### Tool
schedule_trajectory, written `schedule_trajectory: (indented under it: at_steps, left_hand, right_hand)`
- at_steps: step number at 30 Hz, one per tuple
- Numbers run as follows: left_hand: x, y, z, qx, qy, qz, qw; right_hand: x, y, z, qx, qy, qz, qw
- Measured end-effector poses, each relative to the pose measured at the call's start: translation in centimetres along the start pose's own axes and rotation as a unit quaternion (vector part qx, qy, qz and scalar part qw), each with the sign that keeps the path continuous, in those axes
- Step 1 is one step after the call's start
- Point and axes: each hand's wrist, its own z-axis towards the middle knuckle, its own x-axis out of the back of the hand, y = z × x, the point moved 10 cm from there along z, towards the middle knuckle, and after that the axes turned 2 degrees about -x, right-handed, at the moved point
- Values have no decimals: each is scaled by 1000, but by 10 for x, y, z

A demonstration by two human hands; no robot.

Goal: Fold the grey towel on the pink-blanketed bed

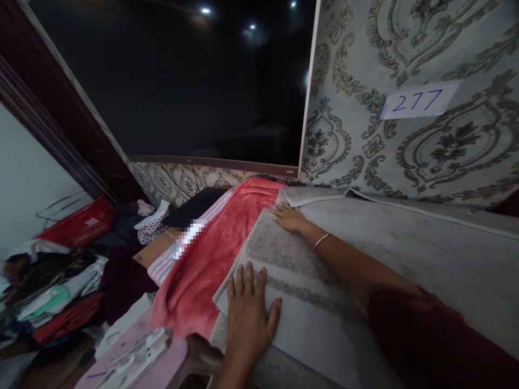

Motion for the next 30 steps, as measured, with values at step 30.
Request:
schedule_trajectory:
  at_steps: [30]
  left_hand:
    - [0, -4, 7, -19, 21, -13, 1000]
  right_hand:
    - [-3, -21, 28, 33, 18, 42, 998]
